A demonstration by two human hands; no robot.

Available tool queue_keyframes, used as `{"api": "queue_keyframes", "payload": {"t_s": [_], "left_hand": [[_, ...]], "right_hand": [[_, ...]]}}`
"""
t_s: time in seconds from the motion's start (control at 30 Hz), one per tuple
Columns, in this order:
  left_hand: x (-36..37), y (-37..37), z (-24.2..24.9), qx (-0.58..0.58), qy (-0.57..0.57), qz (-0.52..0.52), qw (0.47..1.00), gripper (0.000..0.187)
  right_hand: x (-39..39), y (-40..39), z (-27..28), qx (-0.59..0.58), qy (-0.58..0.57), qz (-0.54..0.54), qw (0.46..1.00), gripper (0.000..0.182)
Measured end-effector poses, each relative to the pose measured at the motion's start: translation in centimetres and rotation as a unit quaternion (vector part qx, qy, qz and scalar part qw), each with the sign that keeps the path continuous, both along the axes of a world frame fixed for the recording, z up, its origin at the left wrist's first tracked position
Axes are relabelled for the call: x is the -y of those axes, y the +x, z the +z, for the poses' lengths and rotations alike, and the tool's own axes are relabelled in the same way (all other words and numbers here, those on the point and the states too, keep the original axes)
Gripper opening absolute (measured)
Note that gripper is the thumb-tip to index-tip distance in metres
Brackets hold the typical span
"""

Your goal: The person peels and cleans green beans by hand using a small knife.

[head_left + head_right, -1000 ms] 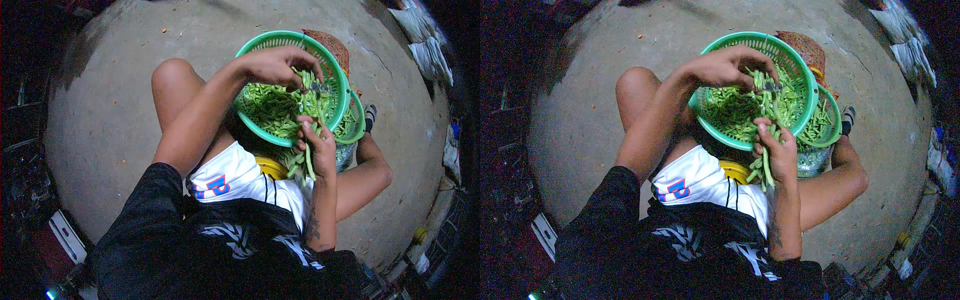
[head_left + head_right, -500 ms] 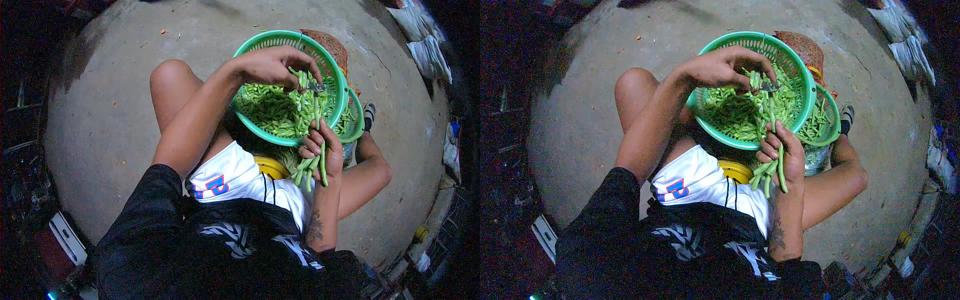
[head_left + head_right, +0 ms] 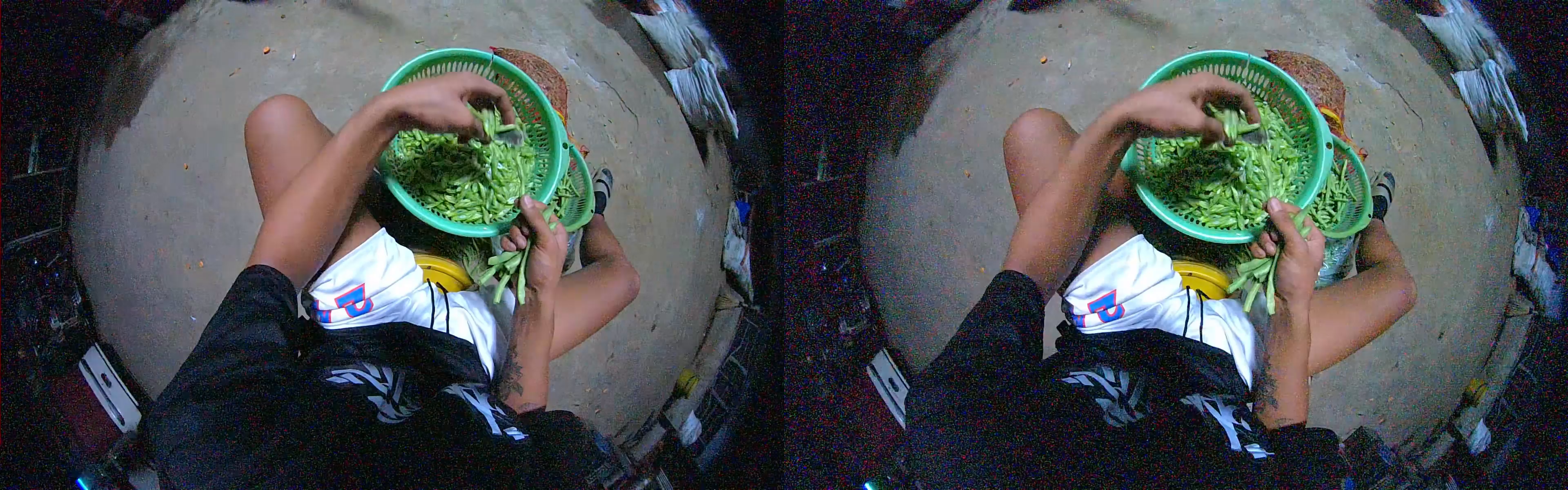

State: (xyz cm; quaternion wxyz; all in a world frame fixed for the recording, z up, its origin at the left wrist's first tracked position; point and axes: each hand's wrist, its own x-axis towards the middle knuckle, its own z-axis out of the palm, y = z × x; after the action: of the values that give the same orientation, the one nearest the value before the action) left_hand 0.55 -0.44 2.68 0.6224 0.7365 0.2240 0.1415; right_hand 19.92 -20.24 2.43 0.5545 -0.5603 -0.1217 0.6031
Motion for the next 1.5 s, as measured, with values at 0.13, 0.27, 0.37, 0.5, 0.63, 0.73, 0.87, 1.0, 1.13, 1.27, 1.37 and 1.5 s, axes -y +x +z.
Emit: {"api": "queue_keyframes", "payload": {"t_s": [0.13, 0.27, 0.37, 0.5, 0.63, 0.73, 0.87, 1.0, 1.13, 1.27, 1.37, 1.5], "left_hand": [[1.9, 1.2, 0.2, -0.003, 0.058, -0.047, 0.997, 0.044], [0.2, 0.5, -1.0, 0.068, 0.032, -0.037, 0.996, 0.043], [0.0, 0.4, -1.0, 0.033, -0.023, 0.002, 0.999, 0.045], [2.3, 1.5, 1.1, -0.014, 0.048, -0.077, 0.996, 0.043], [0.4, 0.5, -0.9, 0.043, 0.071, -0.028, 0.996, 0.041], [0.4, 0.5, -0.4, 0.021, 0.013, -0.026, 0.999, 0.041], [1.6, 1.5, -0.9, 0.042, -0.005, -0.064, 0.997, 0.042], [1.0, 0.9, -0.3, 0.020, 0.049, -0.049, 0.997, 0.045], [1.4, 0.9, 0.2, 0.049, 0.021, -0.054, 0.997, 0.045], [1.3, 0.9, -0.4, 0.054, 0.017, -0.049, 0.997, 0.045], [1.4, 1.6, -0.7, 0.043, 0.052, -0.050, 0.996, 0.045], [2.0, 1.7, 0.3, 0.039, 0.015, -0.052, 0.998, 0.044]], "right_hand": [[-0.5, -0.5, 0.0, -0.006, 0.001, -0.005, 1.000, 0.018], [-0.3, -0.6, 0.7, -0.031, 0.011, 0.001, 0.999, 0.014], [-0.5, -0.9, 0.7, -0.031, 0.011, -0.010, 0.999, 0.013], [-0.8, -0.9, 0.1, -0.056, 0.026, -0.011, 0.998, 0.016], [-0.8, -0.9, 1.1, -0.046, 0.023, 0.003, 0.999, 0.012], [-0.9, -0.9, 1.0, -0.056, 0.022, -0.006, 0.998, 0.012], [-1.1, -0.8, 0.6, -0.073, 0.020, -0.002, 0.997, 0.019], [-0.7, 0.1, 0.0, -0.140, 0.016, 0.039, 0.989, 0.023], [-0.8, 0.4, -0.2, -0.190, 0.006, 0.030, 0.981, 0.020], [-0.9, 0.3, -0.4, -0.221, 0.006, 0.025, 0.975, 0.018], [-1.1, 0.3, -0.7, -0.230, 0.020, 0.029, 0.973, 0.016], [-1.0, 0.0, -0.5, -0.235, 0.029, 0.023, 0.971, 0.016]]}}
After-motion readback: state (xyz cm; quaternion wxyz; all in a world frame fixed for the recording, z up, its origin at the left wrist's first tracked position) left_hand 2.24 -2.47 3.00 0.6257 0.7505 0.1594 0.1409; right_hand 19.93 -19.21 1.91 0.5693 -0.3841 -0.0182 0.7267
